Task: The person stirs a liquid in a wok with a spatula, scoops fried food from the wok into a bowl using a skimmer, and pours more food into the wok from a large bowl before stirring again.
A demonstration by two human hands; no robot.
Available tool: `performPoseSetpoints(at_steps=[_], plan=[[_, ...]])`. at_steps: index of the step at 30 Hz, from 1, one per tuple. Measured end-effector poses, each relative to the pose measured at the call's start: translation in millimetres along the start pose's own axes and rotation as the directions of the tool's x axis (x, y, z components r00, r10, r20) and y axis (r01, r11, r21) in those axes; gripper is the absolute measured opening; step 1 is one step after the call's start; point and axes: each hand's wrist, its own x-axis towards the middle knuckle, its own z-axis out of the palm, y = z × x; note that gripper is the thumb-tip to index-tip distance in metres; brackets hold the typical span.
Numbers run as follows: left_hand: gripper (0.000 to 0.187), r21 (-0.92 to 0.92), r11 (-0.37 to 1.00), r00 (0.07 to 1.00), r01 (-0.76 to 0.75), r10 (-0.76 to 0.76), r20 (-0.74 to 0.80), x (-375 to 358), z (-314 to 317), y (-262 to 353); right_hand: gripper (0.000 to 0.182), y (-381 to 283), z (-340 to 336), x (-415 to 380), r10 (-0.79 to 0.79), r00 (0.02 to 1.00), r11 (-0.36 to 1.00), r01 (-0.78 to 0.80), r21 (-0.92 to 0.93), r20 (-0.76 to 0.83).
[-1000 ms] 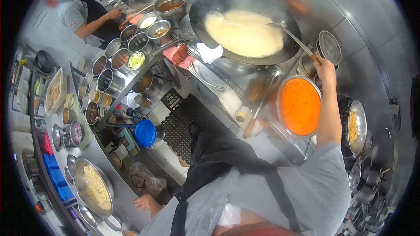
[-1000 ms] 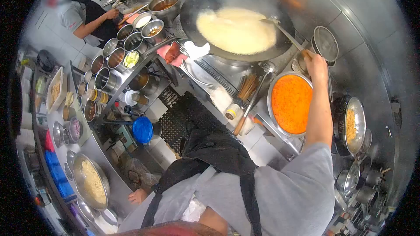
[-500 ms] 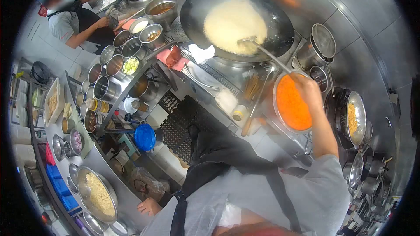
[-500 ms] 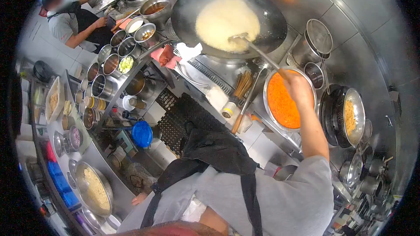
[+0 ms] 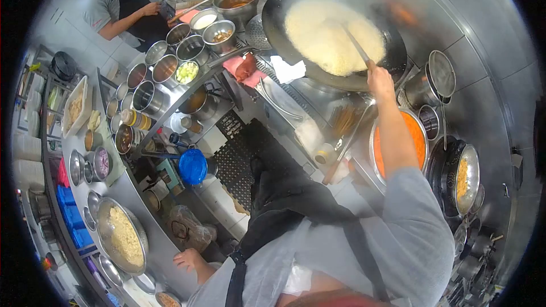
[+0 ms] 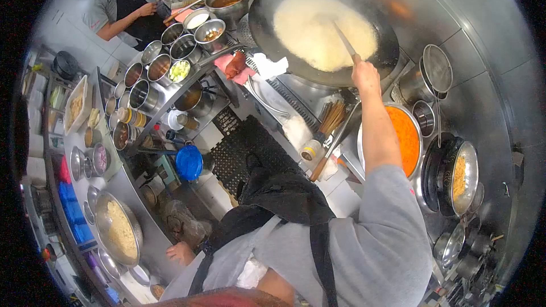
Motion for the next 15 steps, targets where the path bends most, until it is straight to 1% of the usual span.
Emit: performPoseSetpoints(at_steps=[1,3,4,5,6,7,8,9,10,14,15], plan=[[0.067,-0.025,1.0,0.999,-0.011,0.012,0.04,-4,-10,-2,0.025,-1,-1,6,0.0,1.0,1.0,0.0,0.0,0.004],[0.067,-0.026,0.999,0.998,-0.028,0.03,0.052,-5,-14,-5,0.029,-3,-9,15,0.073,0.997,0.996,-0.072,0.054,-0.023],[0.066,-0.029,0.999,0.997,-0.043,0.045,0.065,-6,-14,-5,0.032,-2,-12,20,0.072,0.997,0.996,-0.07,0.055,-0.03],[0.066,-0.03,0.999,0.997,-0.042,0.044,0.064,5,7,-1,0.032,7,-9,26,0.072,0.997,0.996,-0.07,0.056,-0.03],[0.067,0.316,0.948,0.999,0.028,-0.032,0.008,21,38,7,0.032,20,-4,32,0.104,0.992,0.992,-0.099,0.072,-0.068],[0.067,0.617,0.779,0.994,0.109,-0.082,-0.072,32,55,12,0.032,28,-1,35,0.139,0.985,0.988,-0.13,0.088,-0.106],[0.067,0.616,0.781,0.994,0.106,-0.076,-0.075,29,47,9,0.033,29,-15,25,0.144,0.982,0.988,-0.135,0.078,-0.125],[0.067,0.329,0.943,0.998,0.053,-0.042,-0.04,26,41,3,0.033,37,-24,17,0.151,0.98,0.987,-0.142,0.077,-0.129],[0.067,0.005,1.0,1.0,-0.002,0.002,-0.015,19,30,-1,0.033,48,-31,11,0.149,0.981,0.988,-0.141,0.067,-0.126],[0.065,-0.07,0.997,1.0,-0.019,0.018,-0.005,18,30,6,0.028,87,-73,-34,0.137,0.978,0.99,-0.132,0.044,-0.156],[0.063,0.49,0.857,0.987,0.162,-0.143,-0.077,31,57,18,0.027,97,-83,-47,0.149,0.974,0.987,-0.137,0.079,-0.172]])
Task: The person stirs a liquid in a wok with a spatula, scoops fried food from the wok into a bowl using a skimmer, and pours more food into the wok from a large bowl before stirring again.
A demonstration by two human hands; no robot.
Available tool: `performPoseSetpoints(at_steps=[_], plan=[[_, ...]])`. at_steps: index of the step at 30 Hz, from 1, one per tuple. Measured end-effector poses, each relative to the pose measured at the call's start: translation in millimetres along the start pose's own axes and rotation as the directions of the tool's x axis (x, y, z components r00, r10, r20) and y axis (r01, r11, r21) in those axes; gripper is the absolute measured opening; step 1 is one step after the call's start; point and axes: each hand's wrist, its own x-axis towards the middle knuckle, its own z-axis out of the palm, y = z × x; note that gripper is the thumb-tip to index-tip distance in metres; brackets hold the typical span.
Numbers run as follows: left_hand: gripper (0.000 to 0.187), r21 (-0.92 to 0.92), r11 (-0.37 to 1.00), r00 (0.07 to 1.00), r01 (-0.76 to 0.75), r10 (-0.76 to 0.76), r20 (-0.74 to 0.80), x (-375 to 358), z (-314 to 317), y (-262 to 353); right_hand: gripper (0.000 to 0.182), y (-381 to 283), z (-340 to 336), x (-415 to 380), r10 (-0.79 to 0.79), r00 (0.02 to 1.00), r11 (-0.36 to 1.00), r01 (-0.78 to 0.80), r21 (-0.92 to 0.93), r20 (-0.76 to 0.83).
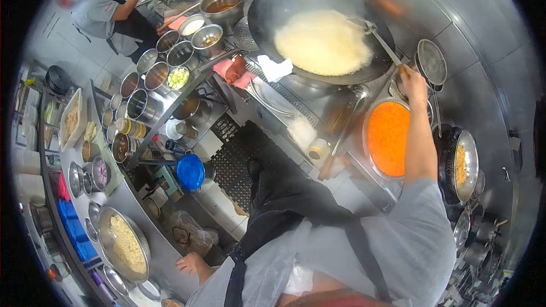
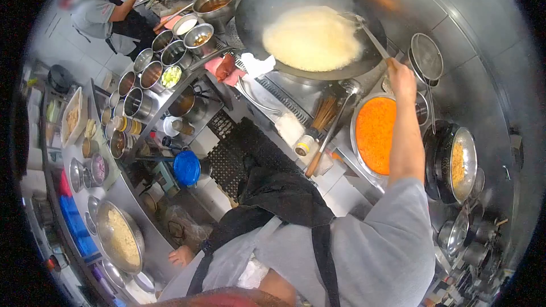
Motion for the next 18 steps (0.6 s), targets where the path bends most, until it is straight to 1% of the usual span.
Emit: performPoseSetpoints(at_steps=[1,2,3,4,5,7,8,9,10,12,13,14,16,17,18], plan=[[0.062,0.547,0.817,0.983,0.18,-0.158,-0.088,5,8,14,0.027,10,-12,-10,0.005,1.0,0.999,-0.005,0.038,-0.01],[0.062,0.544,0.82,0.984,0.18,-0.152,-0.095,2,1,5,0.028,18,-24,-20,0.011,1.0,0.997,-0.009,0.077,-0.02],[0.061,0.04,0.999,0.999,0.037,-0.037,0.006,1,-2,-7,0.028,25,-37,-30,0.005,1.0,0.997,-0.003,0.078,-0.015],[0.06,-0.484,0.871,0.992,-0.087,0.118,0.035,-3,-12,-19,0.029,29,-51,-40,-0.002,1.0,0.997,0.003,0.079,-0.01],[0.06,-0.485,0.869,0.992,-0.093,0.122,0.028,1,-6,-14,0.031,30,-64,-52,0.008,1.0,0.993,-0.009,0.12,0.01],[0.06,-0.435,0.896,0.996,-0.088,0.071,-0.054,13,13,0,0.032,33,-81,-73,0.011,0.999,0.993,-0.015,0.121,0.031],[0.06,-0.437,0.895,0.995,-0.092,0.074,-0.059,13,11,2,0.033,34,-88,-82,0.008,0.998,0.992,-0.014,0.122,0.054],[0.06,-0.434,0.898,0.997,-0.075,0.057,-0.054,12,9,2,0.036,28,-93,-91,0.043,0.996,0.995,-0.049,0.088,0.077],[0.06,-0.432,0.9,0.998,-0.056,0.04,-0.047,11,6,2,0.036,28,-92,-97,0.046,0.996,0.995,-0.053,0.088,0.076],[0.06,-0.428,0.904,0.999,-0.018,0.005,-0.033,8,0,1,0.037,30,-85,-107,-0.071,0.99,0.989,0.053,0.14,0.123],[0.06,-0.426,0.905,1.0,0.002,-0.013,-0.023,6,-3,0,0.036,27,-76,-111,-0.108,0.988,0.979,0.087,0.187,0.107],[0.06,-0.428,0.904,1.0,0.003,-0.013,-0.021,5,-5,-1,0.036,21,-66,-114,-0.148,0.984,0.98,0.132,0.151,0.101],[0.062,-0.404,0.915,0.999,-0.019,0.036,0.036,4,-9,-5,0.036,19,-32,-112,-0.289,0.957,0.944,0.281,0.174,0.02],[0.062,-0.406,0.914,0.999,-0.015,0.034,0.04,2,-10,-6,0.036,17,-15,-109,-0.293,0.956,0.942,0.286,0.176,0.017],[0.062,-0.425,0.905,1.0,-0.018,0.027,0.013,1,-11,-8,0.035,15,2,-104,-0.307,0.951,0.945,0.299,0.135,0.041]])
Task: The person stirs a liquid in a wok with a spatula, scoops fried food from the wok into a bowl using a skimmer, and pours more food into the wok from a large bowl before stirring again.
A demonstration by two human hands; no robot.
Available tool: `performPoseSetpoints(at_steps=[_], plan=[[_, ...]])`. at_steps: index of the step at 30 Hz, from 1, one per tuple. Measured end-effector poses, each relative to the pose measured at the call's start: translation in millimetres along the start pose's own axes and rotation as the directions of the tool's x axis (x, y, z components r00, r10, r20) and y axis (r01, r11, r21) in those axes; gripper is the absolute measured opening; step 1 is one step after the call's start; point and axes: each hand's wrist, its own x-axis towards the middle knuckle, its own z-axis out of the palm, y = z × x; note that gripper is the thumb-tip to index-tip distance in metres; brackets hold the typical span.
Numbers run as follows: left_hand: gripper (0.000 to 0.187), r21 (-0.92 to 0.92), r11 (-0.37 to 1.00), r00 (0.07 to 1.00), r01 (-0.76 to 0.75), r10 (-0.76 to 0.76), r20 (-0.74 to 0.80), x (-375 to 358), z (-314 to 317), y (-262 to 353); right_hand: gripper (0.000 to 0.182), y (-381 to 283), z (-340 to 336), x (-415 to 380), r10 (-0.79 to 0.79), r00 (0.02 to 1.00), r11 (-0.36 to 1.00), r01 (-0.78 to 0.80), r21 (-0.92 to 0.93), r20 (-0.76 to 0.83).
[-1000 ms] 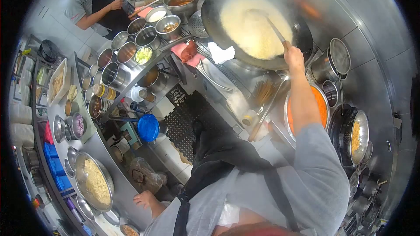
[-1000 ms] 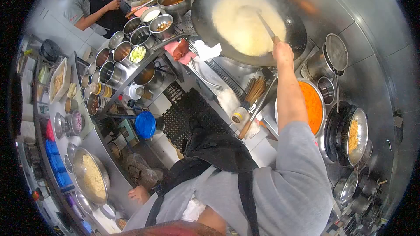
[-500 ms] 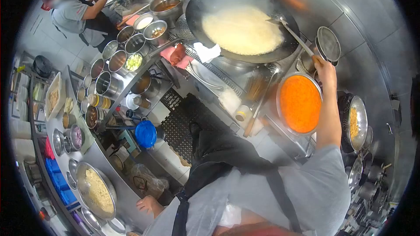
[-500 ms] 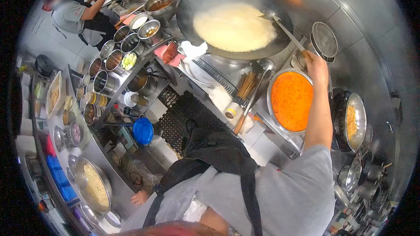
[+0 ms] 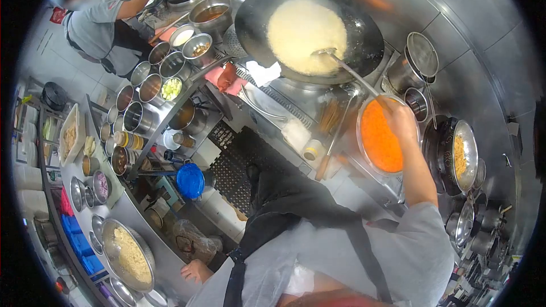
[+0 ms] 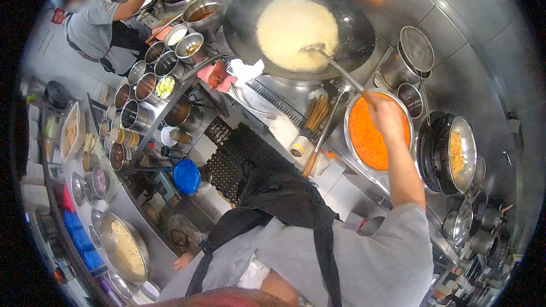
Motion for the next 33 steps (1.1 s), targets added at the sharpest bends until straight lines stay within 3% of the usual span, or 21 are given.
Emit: performPoseSetpoints(at_steps=[2,3,4,7,10,11,12,13,17,19,23,24,25,26,27,28,29,30,31,32,33], plan=[[0.063,-0.023,1.0,1.0,0.001,-0.002,-0.028,7,13,9,0.035,-5,26,16,-0.014,1.0,0.999,0.015,-0.037,0.025],[0.063,0.494,0.853,0.985,0.171,-0.161,-0.062,12,24,23,0.034,-10,37,27,0.033,0.998,0.997,-0.028,-0.077,0.054],[0.064,0.857,0.432,0.945,0.282,-0.279,-0.17,13,25,29,0.033,-19,46,41,0.076,0.994,0.991,-0.066,-0.117,0.084],[0.064,0.866,0.441,0.959,0.237,-0.251,-0.134,10,25,25,0.031,-41,58,77,0.2,0.965,0.969,-0.169,-0.181,0.171],[0.065,0.822,0.515,0.969,0.242,-0.17,-0.179,10,27,17,0.028,-33,89,112,0.21,0.97,0.968,-0.188,-0.167,0.122],[0.065,0.662,0.745,0.997,0.082,-0.064,-0.051,5,13,8,0.025,-33,92,124,0.211,0.971,0.966,-0.19,-0.176,0.108],[0.065,0.381,0.921,0.995,-0.075,0.047,0.083,-8,-18,-4,0.025,-31,94,134,0.21,0.971,0.966,-0.189,-0.174,0.114],[0.065,0.079,0.982,0.966,-0.173,0.153,0.21,-31,-71,-21,0.025,-28,95,142,0.205,0.976,0.968,-0.191,-0.163,0.071],[0.066,0.012,0.996,0.99,-0.083,0.081,0.111,-24,-43,-17,0.026,-20,86,163,0.251,0.968,0.956,-0.251,-0.148,-0.022],[0.067,-0.127,0.99,0.998,-0.057,0.058,0.003,-19,-32,-16,0.03,-18,72,165,0.313,0.949,0.933,-0.312,-0.18,-0.026],[0.067,-0.107,0.992,0.998,-0.061,0.062,0.002,-9,-6,-3,0.03,14,30,142,0.322,0.942,0.928,-0.333,-0.165,-0.092],[0.067,0.455,0.879,0.99,0.139,-0.114,-0.083,6,24,12,0.031,20,17,130,0.306,0.946,0.933,-0.32,-0.164,-0.104],[0.066,0.838,0.442,0.946,0.32,-0.206,-0.252,12,38,19,0.028,21,-1,115,0.289,0.95,0.94,-0.305,-0.155,-0.116],[0.066,0.838,0.444,0.947,0.317,-0.202,-0.251,7,29,12,0.028,20,-20,101,0.282,0.956,0.951,-0.289,-0.112,-0.074],[0.066,0.473,0.874,0.994,0.109,-0.101,-0.042,6,20,1,0.029,24,-32,88,0.306,0.949,0.945,-0.313,-0.096,-0.083],[0.066,-0.081,0.992,0.991,-0.097,0.104,0.083,-4,-2,-9,0.031,30,-42,75,0.329,0.94,0.938,-0.336,-0.079,-0.091],[0.066,-0.081,0.991,0.991,-0.103,0.109,0.081,-3,2,0,0.032,37,-52,62,0.312,0.947,0.946,-0.317,-0.064,-0.077],[0.066,0.54,0.83,0.985,0.141,-0.17,0.005,6,19,20,0.034,40,-63,49,0.295,0.953,0.953,-0.299,-0.047,-0.064],[0.066,0.903,0.278,0.914,0.327,-0.337,-0.227,12,29,31,0.034,24,-78,36,0.303,0.952,0.953,-0.303,-0.011,-0.048],[0.066,0.902,0.281,0.915,0.329,-0.331,-0.23,10,21,24,0.034,20,-86,24,0.309,0.95,0.951,-0.31,-0.012,-0.05],[0.066,0.567,0.802,0.979,0.189,-0.202,-0.041,10,15,12,0.034,17,-91,13,0.307,0.951,0.951,-0.308,-0.032,-0.029]])
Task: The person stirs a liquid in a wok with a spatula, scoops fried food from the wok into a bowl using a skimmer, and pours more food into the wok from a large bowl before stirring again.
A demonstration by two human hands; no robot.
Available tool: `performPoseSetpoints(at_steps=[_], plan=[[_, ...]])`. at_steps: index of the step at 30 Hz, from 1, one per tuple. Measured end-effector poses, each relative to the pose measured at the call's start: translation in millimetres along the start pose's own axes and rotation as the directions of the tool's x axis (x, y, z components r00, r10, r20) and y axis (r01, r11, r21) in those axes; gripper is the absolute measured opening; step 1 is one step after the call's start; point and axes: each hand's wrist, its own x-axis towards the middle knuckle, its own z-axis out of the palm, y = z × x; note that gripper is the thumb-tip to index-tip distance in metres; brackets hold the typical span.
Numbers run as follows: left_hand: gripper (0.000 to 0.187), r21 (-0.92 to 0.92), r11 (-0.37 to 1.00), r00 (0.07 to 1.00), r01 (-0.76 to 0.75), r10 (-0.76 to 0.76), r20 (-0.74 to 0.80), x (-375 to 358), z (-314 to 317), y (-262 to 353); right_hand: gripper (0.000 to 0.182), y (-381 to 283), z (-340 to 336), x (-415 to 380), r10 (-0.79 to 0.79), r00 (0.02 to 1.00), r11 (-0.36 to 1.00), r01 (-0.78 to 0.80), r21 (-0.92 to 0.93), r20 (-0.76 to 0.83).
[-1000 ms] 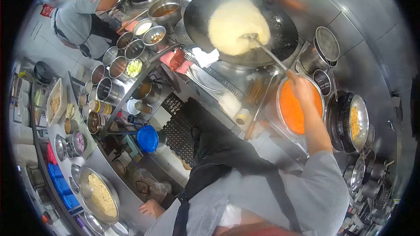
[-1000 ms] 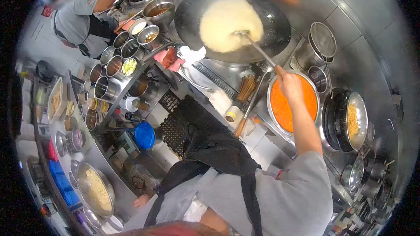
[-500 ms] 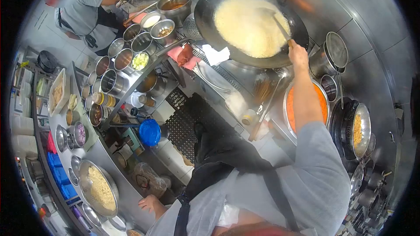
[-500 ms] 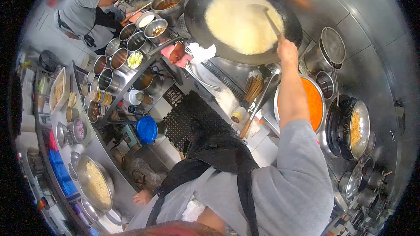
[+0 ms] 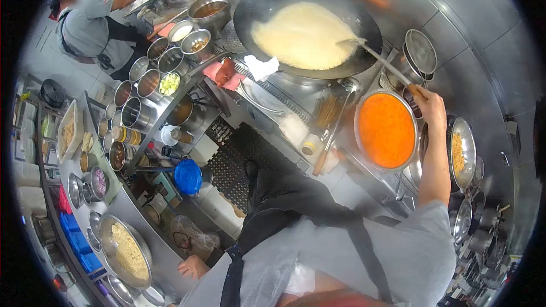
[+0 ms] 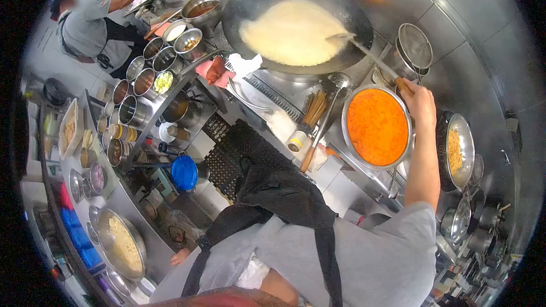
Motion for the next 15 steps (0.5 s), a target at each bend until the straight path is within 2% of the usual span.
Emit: performPoseSetpoints(at_steps=[1,3,5,6,7,9,10,11,12,13,14,15], plan=[[0.065,-0.559,0.798,0.971,-0.225,0.232,-0.06,-1,-2,-11,0.033,-1,-6,-9,-0.004,1.0,1.0,0.004,-0.019,0.02],[0.064,-0.513,0.833,0.977,-0.206,0.209,-0.054,-6,-7,-15,0.034,-10,-9,-25,0.019,0.999,1.0,-0.019,0.02,0.033],[0.063,-0.465,0.867,0.982,-0.181,0.181,-0.045,-3,-5,-12,0.036,-4,2,-33,-0.089,0.994,0.995,0.086,0.053,0.07],[0.062,-0.765,0.609,0.939,-0.211,-0.09,-0.331,10,15,10,0.036,-14,3,-37,-0.078,0.991,0.994,0.069,0.081,0.106],[0.062,-0.767,0.608,0.941,-0.206,-0.093,-0.327,10,17,16,0.036,-23,8,-39,-0.082,0.991,0.994,0.073,0.084,0.105],[0.06,-0.796,0.581,0.822,-0.167,-0.364,-0.438,11,21,21,0.036,-34,21,-40,-0.088,0.98,0.987,0.061,0.152,0.177],[0.06,-0.568,0.823,0.865,0.011,-0.292,-0.407,5,15,21,0.038,-29,39,-37,-0.147,0.974,0.976,0.114,0.187,0.173],[0.059,-0.247,0.956,0.908,0.158,-0.239,-0.345,-1,9,22,0.038,-29,57,-33,-0.156,0.972,0.974,0.123,0.19,0.173],[0.059,0.119,0.961,0.941,0.25,-0.212,-0.262,-5,4,21,0.038,-33,74,-30,-0.186,0.969,0.959,0.143,0.245,0.16],[0.058,0.475,0.837,0.962,0.271,-0.216,-0.168,-8,2,18,0.039,-40,89,-26,-0.215,0.965,0.94,0.163,0.3,0.148],[0.058,0.478,0.835,0.962,0.271,-0.22,-0.16,-7,2,10,0.039,-49,103,-23,-0.224,0.963,0.937,0.172,0.304,0.148],[0.058,-0.105,0.994,0.997,0.019,-0.027,-0.074,-5,4,-3,0.04,-61,115,-19,-0.236,0.958,0.938,0.181,0.294,0.163]])
